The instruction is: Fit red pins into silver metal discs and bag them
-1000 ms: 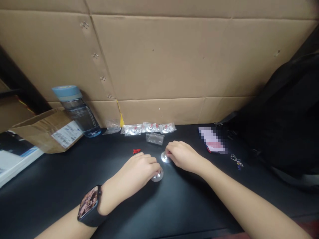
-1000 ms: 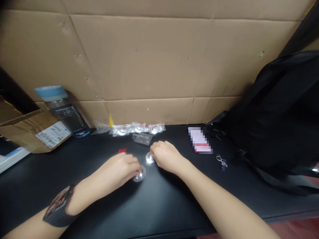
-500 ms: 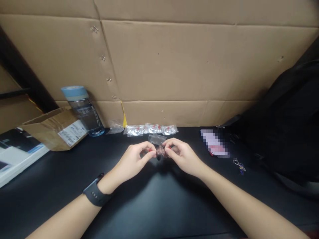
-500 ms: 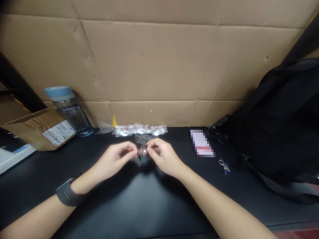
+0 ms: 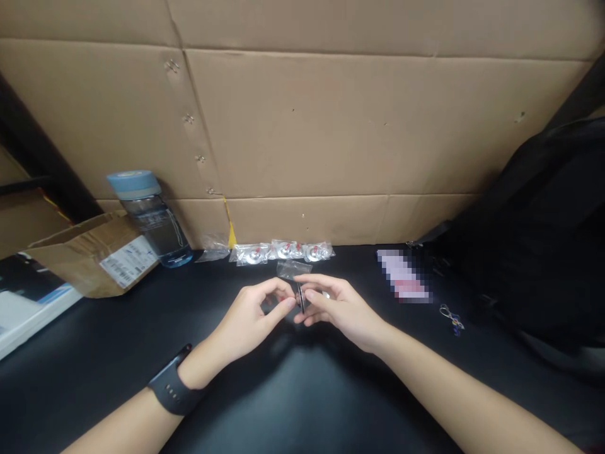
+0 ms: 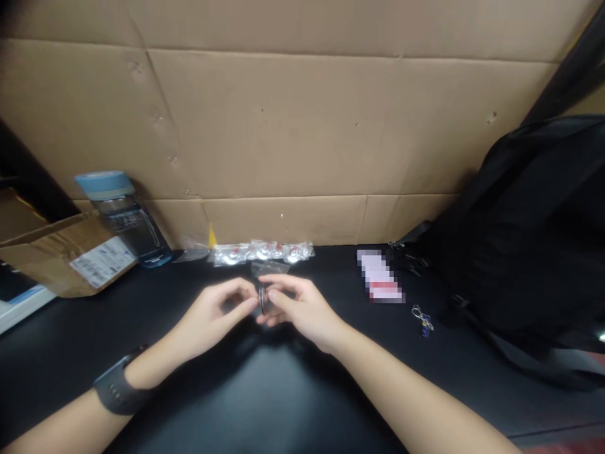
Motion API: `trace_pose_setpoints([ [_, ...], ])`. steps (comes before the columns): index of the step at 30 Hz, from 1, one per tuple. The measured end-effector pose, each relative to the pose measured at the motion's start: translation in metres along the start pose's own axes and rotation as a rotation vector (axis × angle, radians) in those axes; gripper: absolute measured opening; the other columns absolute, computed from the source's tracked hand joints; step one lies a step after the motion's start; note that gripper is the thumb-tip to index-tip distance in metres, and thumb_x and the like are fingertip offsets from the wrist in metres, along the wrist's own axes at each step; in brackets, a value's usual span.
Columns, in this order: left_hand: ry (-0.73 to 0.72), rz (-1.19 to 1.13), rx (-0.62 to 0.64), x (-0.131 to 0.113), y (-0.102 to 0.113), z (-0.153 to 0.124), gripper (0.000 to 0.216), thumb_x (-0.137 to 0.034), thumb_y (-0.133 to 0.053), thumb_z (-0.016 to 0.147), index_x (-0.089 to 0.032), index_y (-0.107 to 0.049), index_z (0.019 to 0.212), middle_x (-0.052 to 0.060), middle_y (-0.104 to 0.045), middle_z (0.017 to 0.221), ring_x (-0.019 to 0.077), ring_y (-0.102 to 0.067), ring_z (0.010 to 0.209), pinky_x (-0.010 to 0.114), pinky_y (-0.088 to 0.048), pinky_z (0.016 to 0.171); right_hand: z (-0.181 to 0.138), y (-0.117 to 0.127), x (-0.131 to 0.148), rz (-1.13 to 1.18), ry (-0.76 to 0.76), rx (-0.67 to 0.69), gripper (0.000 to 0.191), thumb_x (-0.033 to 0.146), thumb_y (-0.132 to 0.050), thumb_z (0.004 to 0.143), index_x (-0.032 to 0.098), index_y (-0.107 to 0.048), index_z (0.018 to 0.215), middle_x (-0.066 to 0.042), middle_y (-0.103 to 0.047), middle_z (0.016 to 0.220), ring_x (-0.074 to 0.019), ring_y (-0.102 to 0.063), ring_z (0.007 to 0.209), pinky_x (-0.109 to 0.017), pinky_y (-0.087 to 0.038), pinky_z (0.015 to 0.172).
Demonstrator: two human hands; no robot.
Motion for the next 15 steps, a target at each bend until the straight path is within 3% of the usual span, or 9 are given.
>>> trace_pose_setpoints([
  [2, 0.000, 0.032, -0.014, 0.001, 0.000, 0.000, 0.017, -0.038, -0.061, 0.099, -0.022, -0.068, 0.098, -0.001, -0.072, 0.090, 0.0148, -0.065, 0.082, 0.028, -0.049, 0.078, 0.001, 0.001, -0.001, 0.002, -0.016, 0.014, 0.043, 0.042, -0.072, 0.091, 0.022, -0.065, 0.129, -0.007, -0.072, 0.102, -0.0199, -0.078, 0.083, -0.031, -0.061, 0.076],
  [5, -0.006, 0.089, -0.051, 0.007, 0.002, 0.002, 0.023, -0.043, -0.071, 0.091, -0.023, -0.066, 0.101, 0.001, -0.072, 0.097, 0.0173, -0.067, 0.087, 0.029, -0.051, 0.079, 0.003, 0.004, -0.001, -0.062, 0.038, 0.026, 0.051, 0.037, -0.084, 0.080, 0.023, -0.068, 0.126, -0.007, -0.071, 0.112, -0.0191, -0.076, 0.084, -0.034, -0.062, 0.078],
  [9, -0.063, 0.234, -0.153, 0.025, 0.009, 0.006, 0.062, -0.051, -0.087, 0.071, -0.024, -0.059, 0.120, 0.008, -0.066, 0.126, 0.0283, -0.064, 0.115, 0.042, -0.050, 0.100, 0.008, 0.020, 0.007, -0.263, 0.144, -0.103, 0.054, 0.029, -0.090, 0.070, 0.022, -0.073, 0.121, -0.006, -0.069, 0.111, -0.0187, -0.073, 0.087, -0.032, -0.061, 0.078],
  [11, -0.034, 0.318, -0.170, 0.036, 0.012, 0.010, 0.074, -0.052, -0.084, 0.075, -0.025, -0.051, 0.135, 0.012, -0.060, 0.139, 0.0330, -0.057, 0.129, 0.050, -0.044, 0.109, 0.010, 0.032, 0.013, -0.342, 0.191, -0.218, 0.053, 0.032, -0.087, 0.074, 0.024, -0.071, 0.123, -0.007, -0.069, 0.114, -0.0180, -0.073, 0.082, -0.032, -0.061, 0.072],
  [15, 0.056, 0.407, -0.151, 0.048, 0.010, 0.019, 0.068, -0.051, -0.067, 0.091, -0.023, -0.039, 0.147, 0.017, -0.052, 0.151, 0.0371, -0.048, 0.141, 0.060, -0.037, 0.113, 0.015, 0.051, 0.020, -0.458, 0.252, -0.345, 0.057, 0.032, -0.085, 0.075, 0.026, -0.066, 0.128, -0.008, -0.071, 0.116, -0.0183, -0.074, 0.079, -0.030, -0.060, 0.067],
])
Point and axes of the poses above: each hand's wrist, its own z-axis towards the middle knuckle, its own y-axis out of the back of the hand, x = y × z, the point moved 1 cm from there along z, towards the middle knuckle
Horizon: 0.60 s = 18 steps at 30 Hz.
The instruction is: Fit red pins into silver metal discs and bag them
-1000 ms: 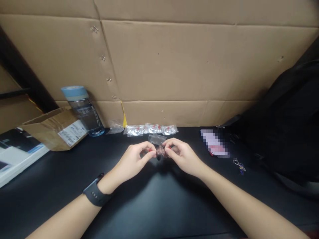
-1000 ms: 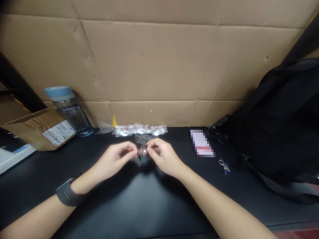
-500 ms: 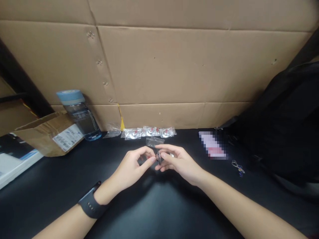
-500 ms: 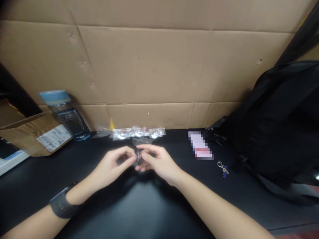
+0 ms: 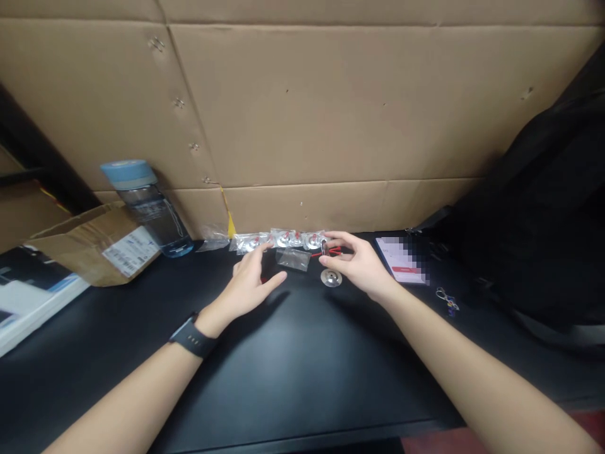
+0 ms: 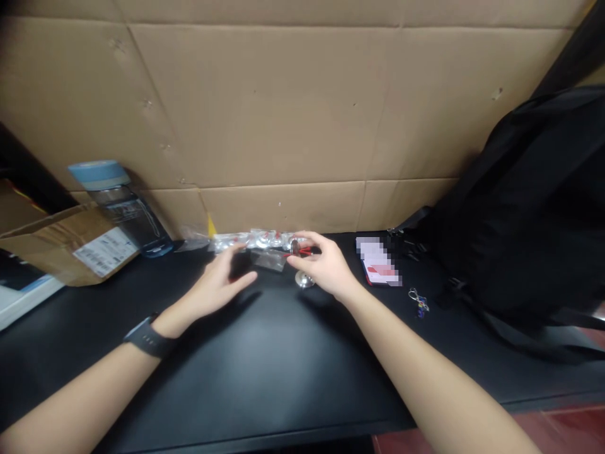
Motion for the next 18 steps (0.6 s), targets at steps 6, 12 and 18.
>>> trace_pose_setpoints([
  [6, -0.090, -0.072, 0.102, -0.012, -0.006, 0.005, 0.066, -0.045, -0.064, 0.094, -0.025, -0.036, 0.150, 0.013, -0.067, 0.134, 0.0323, -0.060, 0.127, 0.056, -0.040, 0.110, 0.010, 0.005, -0.017, -0.148, -0.015, -0.079, 0.053, 0.035, -0.087, 0.070, 0.023, -0.065, 0.116, -0.009, -0.073, 0.110, -0.0192, -0.073, 0.074, -0.031, -0.060, 0.065],
  [12, -0.335, 0.015, 0.402, -0.032, -0.005, -0.010, 0.044, -0.047, -0.059, 0.099, -0.029, -0.055, 0.139, 0.008, -0.063, 0.141, 0.0274, -0.059, 0.128, 0.044, -0.041, 0.108, 0.014, 0.015, -0.018, -0.298, 0.121, -0.150, 0.045, 0.034, -0.084, 0.073, 0.022, -0.065, 0.112, -0.007, -0.073, 0.107, -0.0182, -0.071, 0.080, -0.034, -0.059, 0.075],
  [18, -0.427, 0.136, 0.449, -0.042, 0.000, -0.029, 0.041, -0.046, -0.057, 0.100, -0.037, -0.059, 0.140, 0.009, -0.047, 0.154, 0.0333, -0.048, 0.137, 0.050, -0.041, 0.108, -0.005, 0.016, 0.016, -0.528, 0.246, 0.284, 0.038, 0.027, -0.081, 0.075, 0.024, -0.065, 0.109, -0.001, -0.073, 0.096, -0.0142, -0.065, 0.073, -0.027, -0.053, 0.070],
])
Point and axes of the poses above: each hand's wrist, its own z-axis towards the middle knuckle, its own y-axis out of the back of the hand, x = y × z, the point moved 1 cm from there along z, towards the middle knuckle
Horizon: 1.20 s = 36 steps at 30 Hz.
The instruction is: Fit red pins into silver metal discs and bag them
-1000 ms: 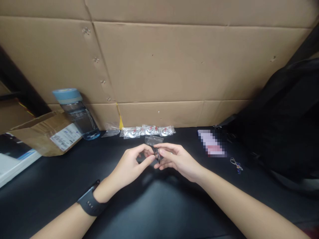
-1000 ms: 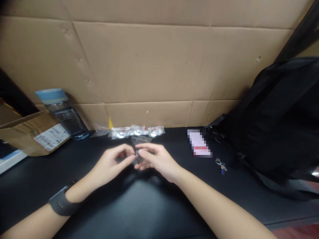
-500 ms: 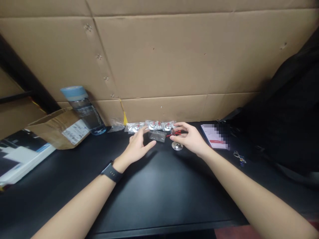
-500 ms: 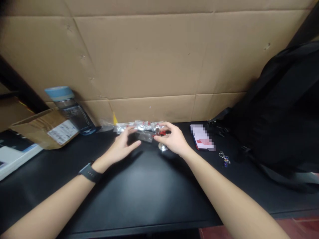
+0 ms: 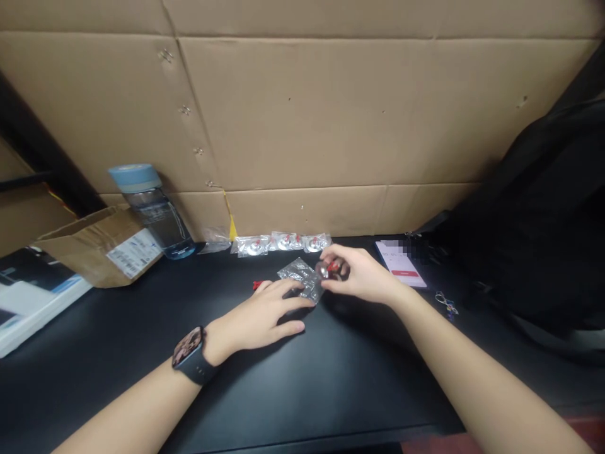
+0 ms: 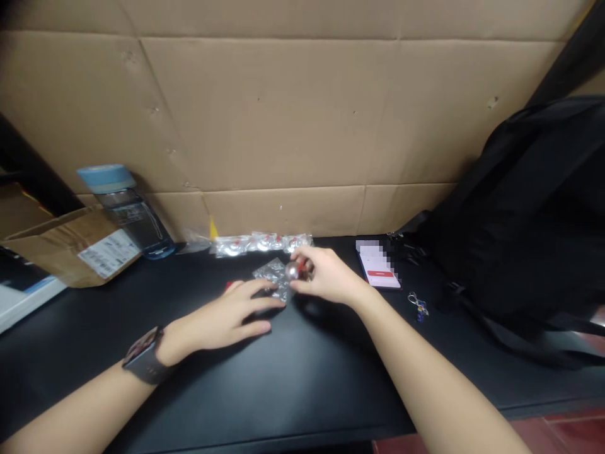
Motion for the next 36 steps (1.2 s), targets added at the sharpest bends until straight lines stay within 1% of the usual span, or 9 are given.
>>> trace_pose_setpoints([
  [2, 0.026, 0.021, -0.011, -0.002, 0.000, -0.004, 0.041, -0.045, -0.060, 0.098, -0.039, -0.060, 0.139, 0.009, -0.042, 0.158, 0.0377, -0.041, 0.142, 0.057, -0.040, 0.110, -0.006, 0.003, 0.010, -0.062, 0.011, 0.193, 0.033, 0.031, -0.085, 0.072, 0.023, -0.067, 0.099, 0.002, -0.071, 0.083, -0.0146, -0.064, 0.070, -0.025, -0.050, 0.064],
  [4, 0.061, 0.035, -0.011, -0.003, 0.001, -0.007, 0.041, -0.043, -0.061, 0.097, -0.040, -0.060, 0.138, 0.009, -0.041, 0.159, 0.0397, -0.037, 0.144, 0.062, -0.039, 0.110, -0.010, 0.004, 0.016, -0.148, 0.008, 0.299, 0.026, 0.034, -0.085, 0.073, 0.023, -0.067, 0.088, 0.002, -0.069, 0.075, -0.0154, -0.063, 0.068, -0.025, -0.046, 0.061],
  [8, 0.054, 0.000, 0.038, -0.005, 0.003, -0.009, 0.042, -0.041, -0.061, 0.098, -0.041, -0.059, 0.140, 0.009, -0.046, 0.156, 0.0382, -0.042, 0.143, 0.062, -0.040, 0.111, -0.013, 0.000, 0.021, -0.279, 0.004, 0.280, 0.020, 0.034, -0.081, 0.077, 0.021, -0.066, 0.080, -0.001, -0.069, 0.074, -0.0173, -0.061, 0.069, -0.027, -0.043, 0.061],
  [12, 0.032, -0.022, 0.065, -0.006, 0.005, -0.010, 0.044, -0.039, -0.060, 0.098, -0.044, -0.057, 0.142, 0.008, -0.042, 0.161, 0.0391, -0.042, 0.145, 0.065, -0.037, 0.113, -0.013, -0.009, 0.021, -0.324, 0.001, 0.307, 0.020, 0.033, -0.081, 0.077, 0.020, -0.066, 0.076, -0.002, -0.069, 0.077, -0.0173, -0.060, 0.068, -0.029, -0.042, 0.062],
  [20, -0.026, -0.030, 0.070, -0.004, 0.003, -0.012, 0.044, -0.037, -0.061, 0.099, -0.042, -0.058, 0.142, 0.008, -0.041, 0.162, 0.0354, -0.040, 0.148, 0.058, -0.038, 0.115, -0.010, -0.027, 0.009, -0.303, 0.024, 0.207, 0.023, 0.036, -0.083, 0.081, 0.018, -0.071, 0.090, -0.004, -0.066, 0.088, -0.0160, -0.060, 0.073, -0.027, -0.046, 0.066],
  [27, -0.040, -0.068, 0.044, -0.003, 0.003, -0.013, 0.047, -0.035, -0.063, 0.097, -0.043, -0.057, 0.143, 0.006, -0.039, 0.164, 0.0348, -0.038, 0.150, 0.056, -0.038, 0.116, -0.009, -0.025, 0.003, -0.128, 0.082, 0.244, 0.026, 0.014, -0.082, 0.080, 0.022, -0.073, 0.103, -0.001, -0.069, 0.091, -0.0144, -0.065, 0.076, -0.026, -0.049, 0.070],
  [29, -0.044, -0.071, 0.051, -0.004, 0.004, -0.012, 0.048, -0.033, -0.063, 0.097, -0.043, -0.056, 0.144, 0.005, -0.036, 0.166, 0.0348, -0.036, 0.151, 0.057, -0.038, 0.116, -0.008, -0.027, 0.000, -0.186, 0.083, 0.191, 0.028, 0.012, -0.081, 0.081, 0.024, -0.071, 0.105, -0.001, -0.070, 0.095, -0.0155, -0.066, 0.082, -0.026, -0.049, 0.073],
  [32, -0.062, -0.088, 0.027, -0.004, 0.004, -0.012, 0.050, -0.031, -0.064, 0.096, -0.043, -0.056, 0.144, 0.004, -0.034, 0.167, 0.0346, -0.036, 0.151, 0.056, -0.039, 0.116, -0.006, -0.035, -0.004, -0.372, 0.079, 0.038, 0.033, 0.021, -0.085, 0.080, 0.026, -0.069, 0.108, -0.002, -0.070, 0.102, -0.0202, -0.065, 0.093, -0.029, -0.047, 0.074],
  [36, -0.065, -0.089, 0.018, -0.003, 0.003, -0.013, 0.050, -0.031, -0.065, 0.095, -0.042, -0.057, 0.144, 0.005, -0.033, 0.167, 0.0346, -0.036, 0.151, 0.056, -0.038, 0.118, 0.002, -0.047, -0.009, -0.505, 0.047, -0.074, 0.031, 0.030, -0.085, 0.081, 0.025, -0.068, 0.107, -0.004, -0.069, 0.102, -0.0221, -0.062, 0.092, -0.032, -0.046, 0.075],
])
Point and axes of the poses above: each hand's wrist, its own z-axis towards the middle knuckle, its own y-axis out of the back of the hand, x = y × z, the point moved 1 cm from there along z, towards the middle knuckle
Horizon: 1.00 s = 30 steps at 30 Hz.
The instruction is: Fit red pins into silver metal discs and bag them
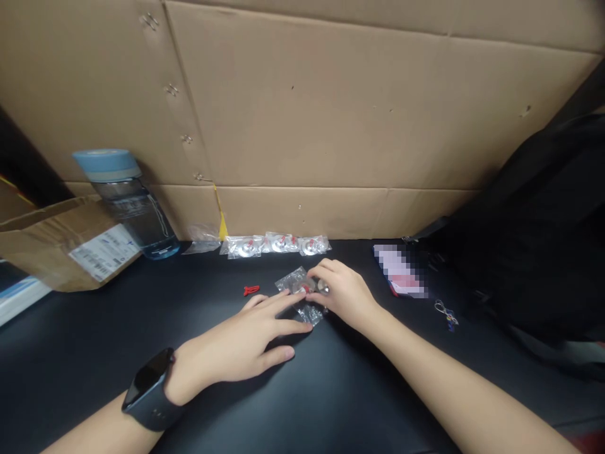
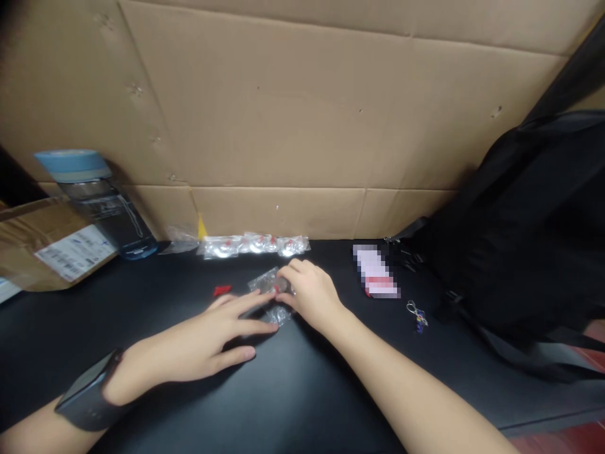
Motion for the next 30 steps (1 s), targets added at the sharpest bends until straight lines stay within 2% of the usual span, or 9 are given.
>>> trace_pose_setpoints([
  [3, -0.004, 0.006, 0.008, 0.000, 0.001, 0.000, 0.049, -0.029, -0.066, 0.094, -0.042, -0.060, 0.141, 0.004, -0.035, 0.166, 0.0341, -0.035, 0.152, 0.056, -0.035, 0.119, 0.003, -0.004, 0.001, -0.027, -0.052, -0.033, 0.025, 0.029, -0.079, 0.086, 0.023, -0.069, 0.108, -0.006, -0.070, 0.104, -0.0234, -0.061, 0.092, -0.035, -0.046, 0.078],
  [6, -0.026, -0.005, 0.005, -0.001, 0.006, 0.003, 0.040, -0.021, -0.062, 0.095, -0.039, -0.069, 0.129, 0.002, -0.050, 0.157, 0.0299, -0.045, 0.146, 0.052, -0.035, 0.120, 0.004, 0.002, 0.003, 0.107, 0.068, 0.043, 0.024, 0.024, -0.071, 0.090, 0.023, -0.069, 0.114, -0.007, -0.069, 0.108, -0.0229, -0.061, 0.096, -0.035, -0.048, 0.084],
  [10, -0.008, -0.045, -0.082, 0.003, 0.011, 0.007, 0.039, -0.004, -0.049, 0.090, -0.030, -0.076, 0.103, 0.001, -0.075, 0.113, 0.0201, -0.070, 0.106, 0.037, -0.049, 0.102, 0.004, 0.017, 0.000, 0.394, 0.239, 0.171, 0.031, 0.029, -0.072, 0.089, 0.024, -0.069, 0.120, -0.006, -0.068, 0.112, -0.0215, -0.063, 0.103, -0.034, -0.050, 0.092],
  [12, 0.038, -0.044, -0.138, 0.007, 0.011, 0.008, 0.040, -0.001, -0.047, 0.087, -0.027, -0.073, 0.103, 0.001, -0.075, 0.100, 0.0186, -0.070, 0.092, 0.034, -0.052, 0.092, 0.006, 0.023, -0.004, 0.466, 0.228, 0.165, 0.019, 0.027, -0.062, 0.097, 0.022, -0.071, 0.112, -0.006, -0.069, 0.106, -0.0200, -0.065, 0.099, -0.034, -0.051, 0.092],
  [14, 0.072, -0.021, -0.187, 0.011, 0.008, 0.009, 0.041, -0.001, -0.048, 0.085, -0.026, -0.070, 0.108, 0.002, -0.074, 0.102, 0.0196, -0.068, 0.093, 0.034, -0.052, 0.091, 0.006, 0.025, -0.008, 0.478, 0.221, 0.169, 0.018, 0.019, -0.056, 0.099, 0.021, -0.072, 0.104, -0.006, -0.069, 0.102, -0.0187, -0.065, 0.096, -0.034, -0.051, 0.090],
  [18, 0.095, 0.066, -0.236, 0.014, -0.003, 0.012, 0.035, -0.012, -0.061, 0.086, -0.027, -0.067, 0.117, 0.006, -0.070, 0.115, 0.0246, -0.064, 0.104, 0.039, -0.049, 0.095, 0.006, 0.021, -0.011, 0.413, 0.248, 0.228, 0.022, 0.006, -0.068, 0.083, 0.022, -0.070, 0.099, -0.004, -0.067, 0.108, -0.0189, -0.063, 0.101, -0.033, -0.050, 0.092],
  [21, 0.103, 0.114, -0.278, 0.016, -0.007, 0.015, 0.022, -0.025, -0.069, 0.089, -0.027, -0.069, 0.111, 0.005, -0.070, 0.113, 0.0255, -0.063, 0.103, 0.040, -0.048, 0.092, 0.005, 0.017, -0.012, 0.407, 0.232, 0.221, 0.016, 0.012, -0.075, 0.083, 0.021, -0.070, 0.096, -0.004, -0.066, 0.108, -0.0183, -0.062, 0.099, -0.032, -0.050, 0.090],
  [24, 0.116, 0.143, -0.305, 0.018, -0.006, 0.015, 0.008, -0.027, -0.066, 0.093, -0.026, -0.072, 0.097, 0.004, -0.072, 0.105, 0.0240, -0.063, 0.099, 0.040, -0.047, 0.090, 0.005, 0.016, -0.015, 0.396, 0.223, 0.200, 0.004, 0.019, -0.075, 0.088, 0.021, -0.072, 0.088, -0.004, -0.066, 0.109, -0.0183, -0.061, 0.100, -0.032, -0.049, 0.091],
  [30, 0.206, 0.072, -0.302, 0.022, 0.002, 0.013, 0.012, -0.024, -0.062, 0.091, -0.023, -0.071, 0.083, 0.003, -0.072, 0.096, 0.0219, -0.063, 0.092, 0.038, -0.048, 0.087, 0.005, 0.018, -0.016, 0.402, 0.173, 0.237, 0.008, 0.027, -0.075, 0.090, 0.021, -0.072, 0.085, -0.004, -0.067, 0.113, -0.0198, -0.062, 0.106, -0.035, -0.047, 0.096],
])
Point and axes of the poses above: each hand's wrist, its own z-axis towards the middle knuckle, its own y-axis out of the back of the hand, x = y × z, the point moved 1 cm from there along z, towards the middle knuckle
